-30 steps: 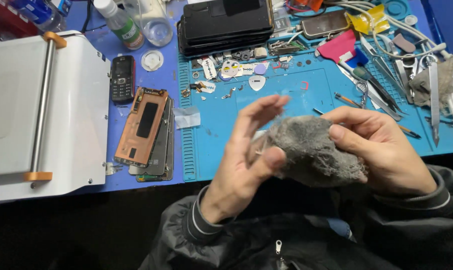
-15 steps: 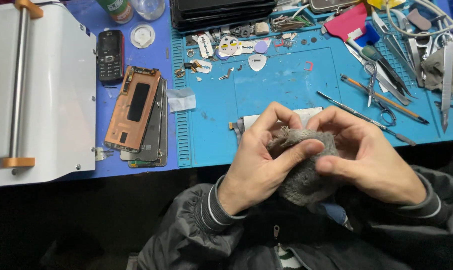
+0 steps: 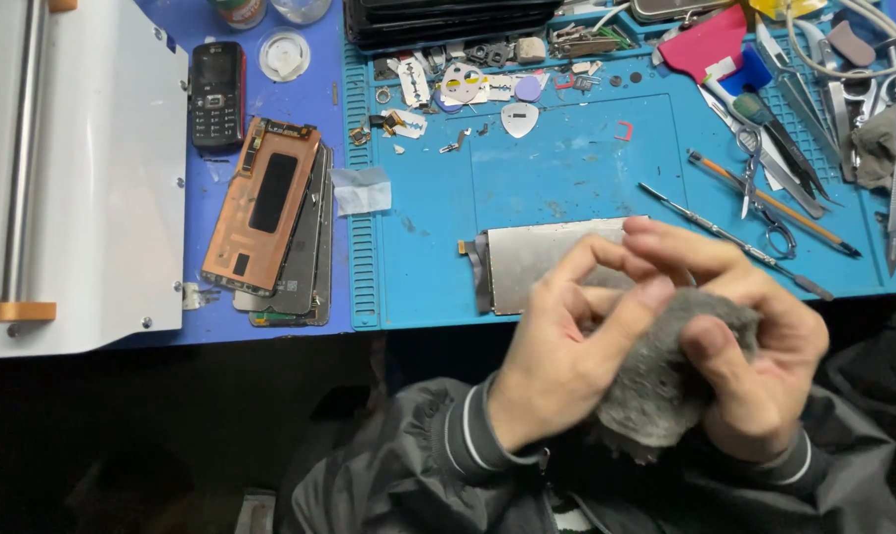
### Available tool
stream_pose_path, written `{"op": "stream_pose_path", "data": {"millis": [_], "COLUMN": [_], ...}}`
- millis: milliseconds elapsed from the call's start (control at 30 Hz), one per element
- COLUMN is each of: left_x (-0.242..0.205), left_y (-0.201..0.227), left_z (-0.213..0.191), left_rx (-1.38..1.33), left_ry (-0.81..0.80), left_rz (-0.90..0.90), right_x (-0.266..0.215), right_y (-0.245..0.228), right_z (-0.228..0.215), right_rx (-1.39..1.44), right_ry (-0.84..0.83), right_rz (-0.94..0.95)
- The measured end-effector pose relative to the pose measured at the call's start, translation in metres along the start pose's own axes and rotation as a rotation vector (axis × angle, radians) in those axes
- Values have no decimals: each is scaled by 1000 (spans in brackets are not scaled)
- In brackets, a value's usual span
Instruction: The person scrapes the surface of a rectangular electronic component, likely a phone screen, using a metal tool. They then wipe the component with a cloth and apply a liquid from a spray bottle to clean the surface further.
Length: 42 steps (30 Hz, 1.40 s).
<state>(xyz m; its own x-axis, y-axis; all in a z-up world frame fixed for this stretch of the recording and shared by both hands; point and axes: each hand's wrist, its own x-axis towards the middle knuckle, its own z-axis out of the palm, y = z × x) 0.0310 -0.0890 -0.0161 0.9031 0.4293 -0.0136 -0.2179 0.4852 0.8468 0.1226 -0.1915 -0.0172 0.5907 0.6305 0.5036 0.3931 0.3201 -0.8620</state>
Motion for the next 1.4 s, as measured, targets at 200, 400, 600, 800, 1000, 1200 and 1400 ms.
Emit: {"op": "stream_pose_path", "data": {"millis": [200, 400, 600, 800, 1000, 1200, 1400], "left_x": [-16, -14, -11, -7, -2, 3, 2], "left_y": [-1, -19, -32, -16, -43, -54, -51], "left_z": [15, 1, -7, -28, -40, -40, -35], "left_rx": [353, 863, 859, 1568, 1879, 1814, 1768], "left_ry": [126, -123, -161, 64, 182, 192, 221], "left_rz": [139, 642, 732, 1062, 1070, 1058, 1026], "right_x": [-11, -26, -26, 14, 22, 34, 26], "right_y": [13, 27, 30, 22, 14, 14, 1], "right_z": [-3, -1, -15, -60, -53, -41, -41], "right_rx": [-122, -117, -422, -964, -1191, -1493, -1413], "right_ry": [225, 319, 109, -178, -573, -675, -763], "right_rz": [-97, -102, -304, -196, -255, -367, -226]}}
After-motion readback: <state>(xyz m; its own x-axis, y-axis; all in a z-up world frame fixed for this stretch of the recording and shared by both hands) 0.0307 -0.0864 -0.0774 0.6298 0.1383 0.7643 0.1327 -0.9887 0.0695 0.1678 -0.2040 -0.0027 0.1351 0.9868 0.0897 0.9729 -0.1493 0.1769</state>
